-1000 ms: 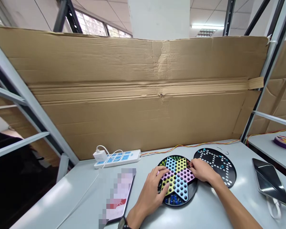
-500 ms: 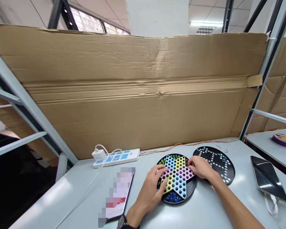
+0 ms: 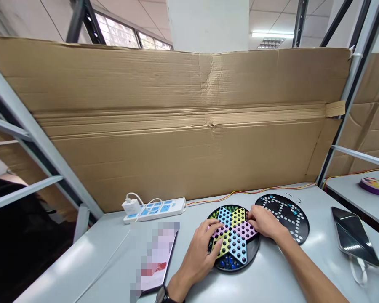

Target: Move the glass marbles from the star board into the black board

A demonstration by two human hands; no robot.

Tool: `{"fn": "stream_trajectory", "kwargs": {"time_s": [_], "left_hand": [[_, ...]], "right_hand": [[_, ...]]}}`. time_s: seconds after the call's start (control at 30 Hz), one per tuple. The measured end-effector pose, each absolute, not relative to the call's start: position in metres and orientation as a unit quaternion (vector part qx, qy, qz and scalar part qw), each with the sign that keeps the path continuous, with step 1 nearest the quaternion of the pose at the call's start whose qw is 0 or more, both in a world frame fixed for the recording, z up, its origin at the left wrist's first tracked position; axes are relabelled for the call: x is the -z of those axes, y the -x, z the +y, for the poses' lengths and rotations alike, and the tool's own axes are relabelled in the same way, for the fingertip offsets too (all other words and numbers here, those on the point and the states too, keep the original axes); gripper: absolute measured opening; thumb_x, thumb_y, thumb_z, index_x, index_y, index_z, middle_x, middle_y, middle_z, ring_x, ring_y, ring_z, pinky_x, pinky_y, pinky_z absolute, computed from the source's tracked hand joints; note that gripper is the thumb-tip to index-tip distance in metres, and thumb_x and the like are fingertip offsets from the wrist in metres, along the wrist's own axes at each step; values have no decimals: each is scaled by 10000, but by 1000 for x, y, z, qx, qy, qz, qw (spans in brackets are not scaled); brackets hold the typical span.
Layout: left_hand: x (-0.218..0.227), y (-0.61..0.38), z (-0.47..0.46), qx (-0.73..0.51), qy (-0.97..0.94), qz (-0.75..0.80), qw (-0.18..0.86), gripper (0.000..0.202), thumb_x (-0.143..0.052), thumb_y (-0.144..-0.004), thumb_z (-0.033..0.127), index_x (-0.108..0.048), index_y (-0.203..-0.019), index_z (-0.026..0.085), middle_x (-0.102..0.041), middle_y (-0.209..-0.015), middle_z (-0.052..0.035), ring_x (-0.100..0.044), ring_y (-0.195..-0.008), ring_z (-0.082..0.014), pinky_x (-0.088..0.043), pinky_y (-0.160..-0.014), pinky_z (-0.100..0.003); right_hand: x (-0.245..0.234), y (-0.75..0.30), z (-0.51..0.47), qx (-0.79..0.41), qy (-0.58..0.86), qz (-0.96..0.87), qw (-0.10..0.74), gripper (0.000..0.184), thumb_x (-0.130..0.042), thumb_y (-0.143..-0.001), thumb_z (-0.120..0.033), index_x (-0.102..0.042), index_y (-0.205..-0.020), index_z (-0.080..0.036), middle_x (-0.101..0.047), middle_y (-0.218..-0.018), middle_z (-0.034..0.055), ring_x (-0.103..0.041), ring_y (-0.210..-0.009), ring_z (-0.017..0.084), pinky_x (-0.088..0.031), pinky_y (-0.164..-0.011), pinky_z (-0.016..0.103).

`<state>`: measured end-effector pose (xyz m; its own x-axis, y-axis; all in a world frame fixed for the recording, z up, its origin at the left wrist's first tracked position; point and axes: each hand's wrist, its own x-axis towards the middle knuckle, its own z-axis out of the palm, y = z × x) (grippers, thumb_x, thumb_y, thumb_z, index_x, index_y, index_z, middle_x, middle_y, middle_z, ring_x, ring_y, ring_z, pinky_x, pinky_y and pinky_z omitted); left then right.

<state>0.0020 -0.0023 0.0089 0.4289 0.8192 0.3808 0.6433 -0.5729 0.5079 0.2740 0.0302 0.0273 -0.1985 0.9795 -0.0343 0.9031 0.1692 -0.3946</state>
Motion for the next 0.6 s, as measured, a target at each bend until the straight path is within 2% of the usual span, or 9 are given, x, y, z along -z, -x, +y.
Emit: {"fn": "stream_trajectory", "kwargs": {"time_s": [0.27,0.5,0.6], "left_hand": [[-11,-3,-2,-311,-830,440,143,339,-530,-996,419,-683,-1259,269,-652,-1336,-110,-624,-1241,-297,-528,-1080,-493],[-12,-4,-3,-315,-831,438,141,318,-542,-986,391,-681,-1247,274,-658,-1327,-101,-629,-1228,-287,-537,-1066,-475],[-13,-4,-3,-312,-830,440,143,322,-533,-987,392,-677,-1248,269,-655,-1322,-103,-632,-1222,-285,-541,-1059,-471]], "right_hand": [[-25,-277,31,-165,591,-775,150,243,-577,-827,-93,-755,-931,-221,-718,-1003,44,-635,-905,185,-371,-748,253],[-27,-279,33,-179,563,-797,125,229,-585,-828,-115,-765,-884,-244,-756,-1007,43,-645,-935,202,-360,-741,264],[-25,-279,35,-197,555,-798,126,206,-575,-813,-101,-737,-841,-225,-745,-924,39,-625,-858,186,-351,-716,260]]}}
